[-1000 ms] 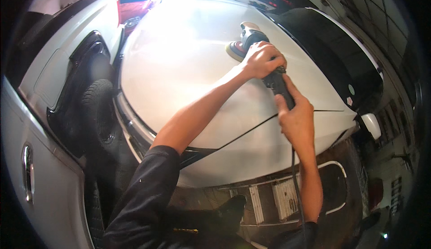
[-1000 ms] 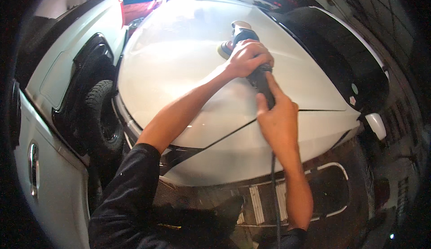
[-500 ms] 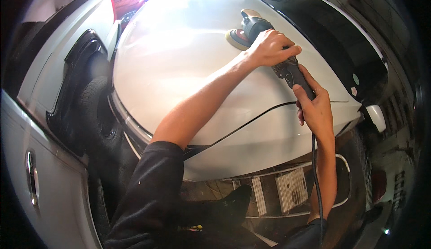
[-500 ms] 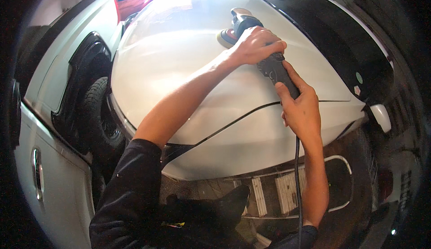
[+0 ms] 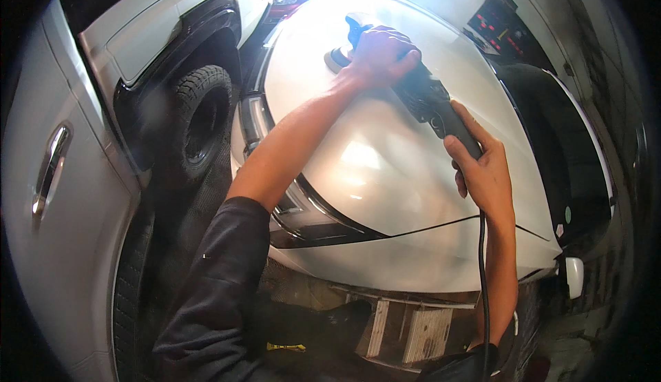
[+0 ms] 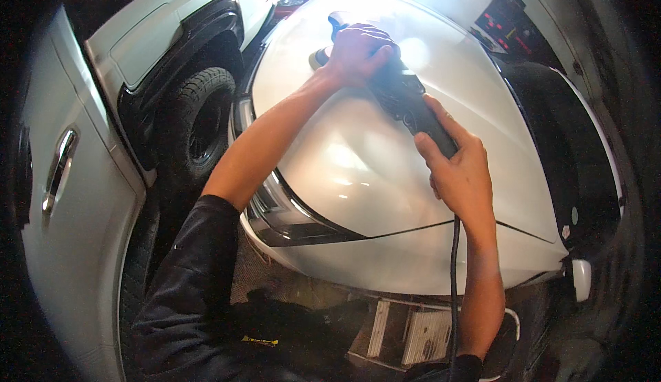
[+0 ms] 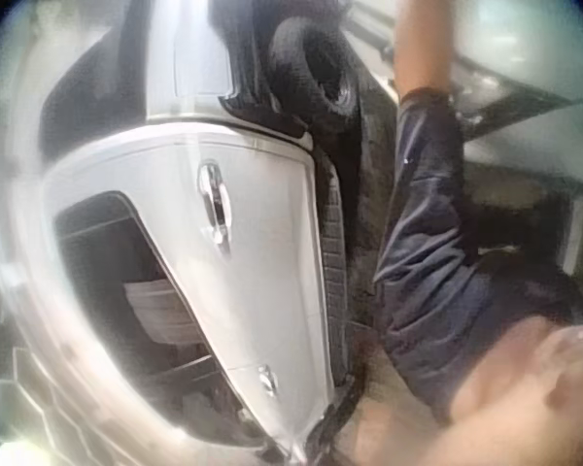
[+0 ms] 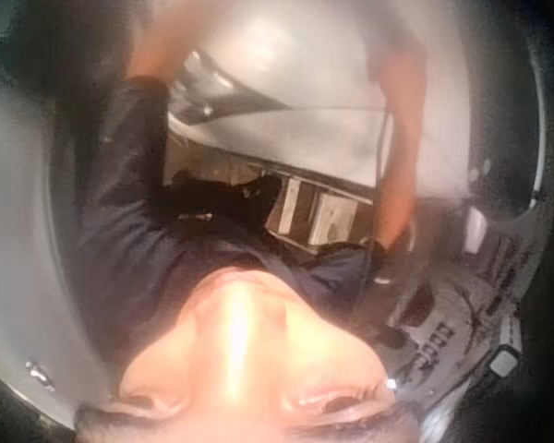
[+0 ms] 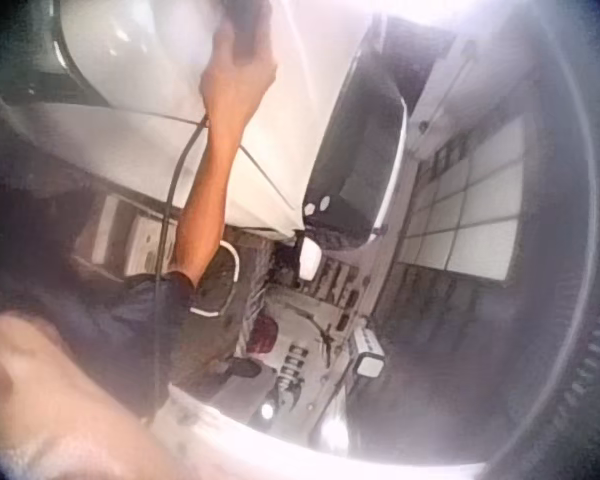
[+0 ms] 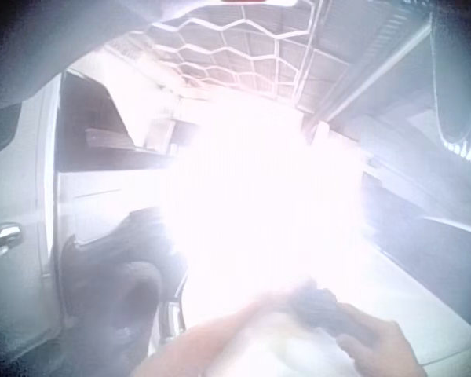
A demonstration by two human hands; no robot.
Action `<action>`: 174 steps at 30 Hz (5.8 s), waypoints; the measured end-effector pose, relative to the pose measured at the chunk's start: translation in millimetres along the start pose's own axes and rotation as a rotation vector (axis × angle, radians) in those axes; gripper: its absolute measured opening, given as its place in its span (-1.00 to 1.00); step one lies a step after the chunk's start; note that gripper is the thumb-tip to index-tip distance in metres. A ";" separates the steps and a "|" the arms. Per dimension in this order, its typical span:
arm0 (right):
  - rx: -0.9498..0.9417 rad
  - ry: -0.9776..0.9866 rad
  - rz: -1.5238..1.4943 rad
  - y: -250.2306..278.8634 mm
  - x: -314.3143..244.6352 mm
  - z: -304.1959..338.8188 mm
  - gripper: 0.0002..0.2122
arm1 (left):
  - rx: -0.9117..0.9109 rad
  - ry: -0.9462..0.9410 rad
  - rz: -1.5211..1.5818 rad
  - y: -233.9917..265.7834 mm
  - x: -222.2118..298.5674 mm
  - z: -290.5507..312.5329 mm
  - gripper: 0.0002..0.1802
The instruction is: The person uses a handheld electric polishing machine to buff the hood of a white car. They move the tool in circular and sweeping motions across the surface, covering the area near the windshield and headlights.
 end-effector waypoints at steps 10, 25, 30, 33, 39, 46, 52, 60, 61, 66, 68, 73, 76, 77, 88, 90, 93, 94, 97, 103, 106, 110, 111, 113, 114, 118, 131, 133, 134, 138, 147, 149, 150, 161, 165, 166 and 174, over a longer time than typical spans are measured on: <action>-0.170 0.226 0.252 -66.1 -52.8 -47.3 -0.43 | 0.273 0.096 -0.066 67.6 -73.7 40.1 -0.54; -0.282 0.436 0.492 -96.3 -76.1 -46.0 -0.41 | 0.317 0.230 -0.194 124.1 -75.3 89.0 -0.52; -0.362 0.297 0.247 -70.6 -66.3 -5.0 -0.36 | 0.401 0.185 -0.238 146.2 -14.0 100.8 -0.60; -0.332 0.397 0.325 -67.9 -58.3 28.1 -0.36 | 0.363 0.175 -0.264 154.4 13.4 114.0 -0.55; -0.242 0.389 0.416 -29.4 -52.3 78.3 -0.36 | 0.427 0.102 -0.319 151.8 69.5 113.7 -0.58; -0.195 0.437 0.569 28.0 -28.3 166.6 -0.35 | 0.392 0.087 -0.196 147.1 162.4 112.5 -0.56; -0.068 0.470 0.514 52.0 10.6 242.5 -0.34 | 0.284 0.117 -0.066 148.8 225.9 135.2 -0.45; -0.061 0.564 0.596 41.4 0.0 237.4 -0.26 | 0.417 0.108 -0.046 152.8 209.4 133.2 -0.45; -0.049 0.566 0.612 37.4 -4.1 229.7 -0.28 | 0.423 0.109 -0.055 152.7 200.7 133.7 -0.45; -0.089 0.601 0.635 5.8 -25.9 186.8 -0.31 | 0.487 0.139 -0.108 159.1 150.7 135.6 -0.47; -0.107 0.615 0.655 -10.1 -35.3 170.2 -0.31 | 0.533 0.145 -0.127 159.4 129.2 136.8 -0.50; -0.124 0.632 0.655 -52.4 -47.7 125.4 -0.31 | 0.585 0.125 -0.189 162.4 72.1 140.2 -0.52; -0.102 0.653 0.637 -72.9 -54.6 109.1 -0.30 | 0.584 0.157 -0.170 161.1 45.4 140.9 -0.43; -0.097 0.658 0.631 -77.3 -57.6 103.6 -0.30 | 0.595 0.157 -0.175 158.5 36.9 140.4 -0.42; -0.081 0.407 0.615 -124.2 -63.2 25.8 -0.36 | 0.496 0.094 -0.144 141.6 -49.2 114.4 -0.38; -0.035 0.439 0.487 -119.6 -65.1 36.0 -0.36 | 0.435 0.048 -0.054 137.5 -45.2 97.4 -0.48; -0.003 0.402 0.382 -101.4 -66.4 61.1 -0.37 | 0.283 0.075 0.069 128.1 -25.9 87.4 -0.42; 0.012 0.375 0.356 -93.6 -64.1 71.4 -0.37 | 0.218 0.090 0.110 123.5 -16.3 85.1 -0.36; -0.037 0.390 0.265 -86.5 -48.3 101.1 -0.37 | 0.155 0.018 -0.002 142.8 16.5 96.7 -0.32; -0.055 0.364 0.037 -134.8 -27.6 169.4 -0.24 | 0.090 -0.032 0.055 181.8 26.2 131.1 -0.21; -0.197 0.156 -0.120 -163.0 -15.9 190.1 -0.16 | 0.057 -0.006 0.061 193.3 35.1 140.7 -0.09; -0.171 0.271 -0.618 -156.9 -15.4 214.0 -0.16 | 0.092 0.018 0.122 190.5 59.3 138.3 -0.05; -0.198 0.256 -0.633 -152.3 -13.6 224.7 -0.17 | 0.056 0.003 0.122 190.5 72.7 133.7 -0.05; -0.227 0.210 -0.636 -135.3 -8.8 248.1 -0.18 | -0.005 -0.022 0.162 182.8 102.3 127.1 -0.05; -0.255 0.154 -0.658 -124.1 -7.9 257.5 -0.21 | -0.029 -0.018 0.163 183.3 117.0 122.8 -0.05; -0.210 0.189 -0.766 -101.1 -7.5 283.3 -0.31 | -0.086 -0.009 0.155 189.2 149.8 120.1 -0.05; -0.068 0.389 -0.636 -77.7 50.2 319.0 -0.32 | -0.102 -0.030 -0.010 179.8 208.3 132.1 -0.04; -0.009 0.383 -0.556 -68.5 68.6 340.8 -0.33 | -0.124 -0.047 -0.004 169.8 236.9 135.4 -0.03; 0.029 0.367 -0.604 -64.3 76.8 347.4 -0.36 | -0.143 -0.055 -0.014 167.5 247.6 140.1 -0.01; -0.147 0.378 -0.508 -39.5 102.2 356.2 -0.34 | -0.070 -0.022 -0.152 182.1 268.9 174.6 -0.06; -0.203 0.334 -0.354 -29.3 167.9 361.9 -0.32 | -0.014 -0.135 -0.271 172.8 292.4 217.2 -0.14; -0.054 0.302 -0.454 -27.1 186.4 366.9 -0.31 | -0.042 -0.241 -0.261 156.9 306.9 213.1 -0.15; -0.024 0.256 -0.469 -24.2 194.7 372.1 -0.33 | -0.062 -0.287 -0.254 148.9 315.0 210.7 -0.16; -0.040 -0.123 -0.299 -8.3 232.2 389.5 -0.37 | -0.192 -0.452 -0.215 96.2 366.9 204.9 -0.06; -0.063 -0.044 -0.217 -18.2 217.6 371.9 -0.36 | -0.132 -0.341 -0.289 129.8 340.6 225.5 -0.21; -0.073 -0.031 -0.224 -22.0 218.1 368.0 -0.37 | -0.132 -0.311 -0.309 134.8 337.7 227.6 -0.21; -0.013 0.030 -0.214 -9.0 217.5 361.3 -0.38 | -0.123 -0.276 -0.364 137.7 342.3 231.8 -0.20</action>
Point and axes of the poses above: each hand's wrist, its own z-axis away from the middle knuckle, its own y-axis out of the back of the hand, x = y × z, the point moved 7 cm from there along -z, towards the middle knuckle, and after that the axes turned 12 degrees about -z, right-handed, at the moved point
